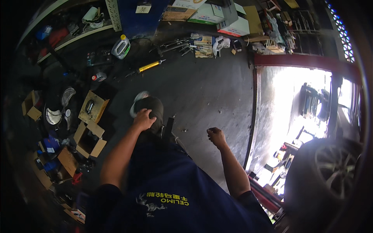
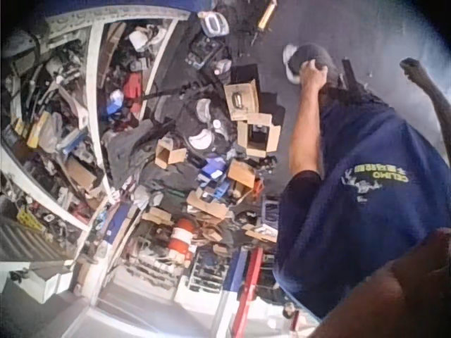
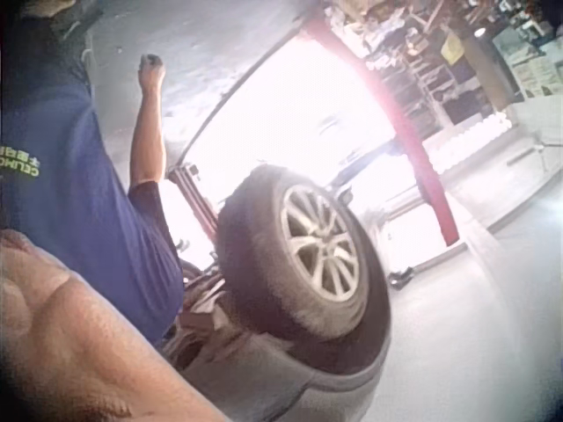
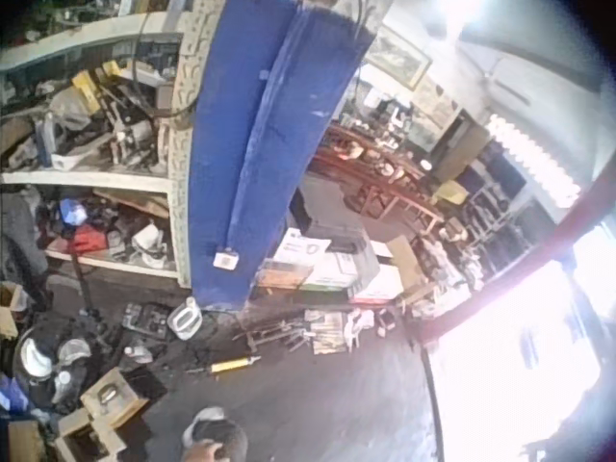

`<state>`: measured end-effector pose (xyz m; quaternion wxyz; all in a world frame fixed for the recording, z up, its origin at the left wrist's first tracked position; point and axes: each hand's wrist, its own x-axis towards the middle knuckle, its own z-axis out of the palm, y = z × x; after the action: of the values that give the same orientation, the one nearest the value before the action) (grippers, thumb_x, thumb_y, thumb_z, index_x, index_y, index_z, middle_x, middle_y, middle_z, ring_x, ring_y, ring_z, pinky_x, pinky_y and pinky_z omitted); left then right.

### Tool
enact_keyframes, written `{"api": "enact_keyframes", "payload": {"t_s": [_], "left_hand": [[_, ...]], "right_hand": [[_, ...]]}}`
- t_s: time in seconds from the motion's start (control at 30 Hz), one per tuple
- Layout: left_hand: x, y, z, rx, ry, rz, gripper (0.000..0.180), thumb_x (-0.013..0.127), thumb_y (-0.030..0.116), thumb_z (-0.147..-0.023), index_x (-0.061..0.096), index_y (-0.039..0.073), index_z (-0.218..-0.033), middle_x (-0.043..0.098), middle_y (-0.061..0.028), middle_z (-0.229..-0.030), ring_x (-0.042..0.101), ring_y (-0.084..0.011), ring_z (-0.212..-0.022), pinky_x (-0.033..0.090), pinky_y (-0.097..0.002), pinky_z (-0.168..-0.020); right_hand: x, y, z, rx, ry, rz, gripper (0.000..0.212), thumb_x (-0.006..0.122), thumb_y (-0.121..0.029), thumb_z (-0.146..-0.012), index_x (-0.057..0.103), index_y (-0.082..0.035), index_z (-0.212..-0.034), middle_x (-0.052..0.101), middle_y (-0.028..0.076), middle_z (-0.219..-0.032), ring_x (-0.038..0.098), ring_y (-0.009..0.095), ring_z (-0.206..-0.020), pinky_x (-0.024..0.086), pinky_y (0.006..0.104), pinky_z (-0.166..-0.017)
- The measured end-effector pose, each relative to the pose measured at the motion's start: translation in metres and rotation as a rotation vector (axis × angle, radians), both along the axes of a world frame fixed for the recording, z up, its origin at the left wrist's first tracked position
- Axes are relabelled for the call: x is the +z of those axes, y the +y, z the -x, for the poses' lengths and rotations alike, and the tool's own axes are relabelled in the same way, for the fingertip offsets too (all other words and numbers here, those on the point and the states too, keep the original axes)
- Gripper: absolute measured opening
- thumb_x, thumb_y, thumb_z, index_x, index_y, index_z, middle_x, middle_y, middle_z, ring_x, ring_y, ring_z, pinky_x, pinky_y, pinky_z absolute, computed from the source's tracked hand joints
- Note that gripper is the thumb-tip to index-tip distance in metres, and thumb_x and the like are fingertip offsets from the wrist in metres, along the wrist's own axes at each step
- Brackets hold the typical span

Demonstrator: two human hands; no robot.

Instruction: The person selects a socket from a tool tray, walks to a car with the hood open, and removes the air filter housing cover. They take out the old air filter, place it aside, and then use a socket wrench to tighten a bolt in the engine bay.

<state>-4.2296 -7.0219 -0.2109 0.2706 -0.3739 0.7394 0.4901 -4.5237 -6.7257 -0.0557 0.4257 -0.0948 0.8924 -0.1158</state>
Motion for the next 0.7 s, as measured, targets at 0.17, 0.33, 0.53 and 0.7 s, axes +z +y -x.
{"api": "enact_keyframes", "payload": {"t_s": [0.17, 0.33, 0.53, 0.7], "left_hand": [[-0.019, -0.047, 0.127, 0.074, -0.158, -0.070, 0.077, 0.049, 0.060, -0.103, 0.040, 0.010, -0.161, 0.041, -0.0190, -0.163, 0.034, -0.0407, -0.152, 0.033, -0.0504, -0.124], [-0.061, -0.105, 0.238, 0.084, -0.052, -0.208, 0.085, 0.051, 0.060, -0.103, 0.040, -0.005, -0.157, 0.047, -0.0287, -0.157, 0.048, -0.0437, -0.143, 0.040, -0.0467, -0.119], [-0.066, -0.084, 0.321, 0.261, -0.320, -0.288, 0.082, 0.041, 0.058, -0.108, 0.032, -0.003, -0.161, 0.023, -0.0238, -0.171, 0.023, -0.0501, -0.155, 0.028, -0.0558, -0.125], [-0.095, -0.057, 0.379, 0.473, -0.319, -0.330, 0.083, 0.048, 0.059, -0.105, 0.024, 0.008, -0.166, 0.022, -0.0241, -0.170, 0.034, -0.0474, -0.151, 0.035, -0.0630, -0.119]], "right_hand": [[-0.016, -0.077, 0.146, 0.022, 0.045, 0.064, 0.042, 0.068, -0.035, -0.097, 0.074, 0.003, -0.114, 0.076, 0.013, -0.086, 0.074, 0.021, -0.073, 0.059, 0.0355, -0.070], [-0.030, -0.121, 0.258, -0.025, -0.023, 0.063, 0.039, 0.070, -0.031, -0.096, 0.074, 0.003, -0.114, 0.076, 0.013, -0.085, 0.074, 0.021, -0.075, 0.059, 0.0358, -0.070], [-0.047, -0.192, 0.370, 0.408, -0.140, -0.117, 0.040, 0.071, -0.033, -0.095, 0.073, 0.004, -0.112, 0.075, 0.014, -0.086, 0.072, 0.018, -0.071, 0.058, 0.0335, -0.065], [-0.105, -0.285, 0.485, 1.012, -0.161, -0.077, 0.036, 0.070, -0.035, -0.096, 0.075, -0.004, -0.112, 0.076, 0.019, -0.100, 0.075, 0.033, -0.084, 0.059, 0.0420, -0.074]]}}
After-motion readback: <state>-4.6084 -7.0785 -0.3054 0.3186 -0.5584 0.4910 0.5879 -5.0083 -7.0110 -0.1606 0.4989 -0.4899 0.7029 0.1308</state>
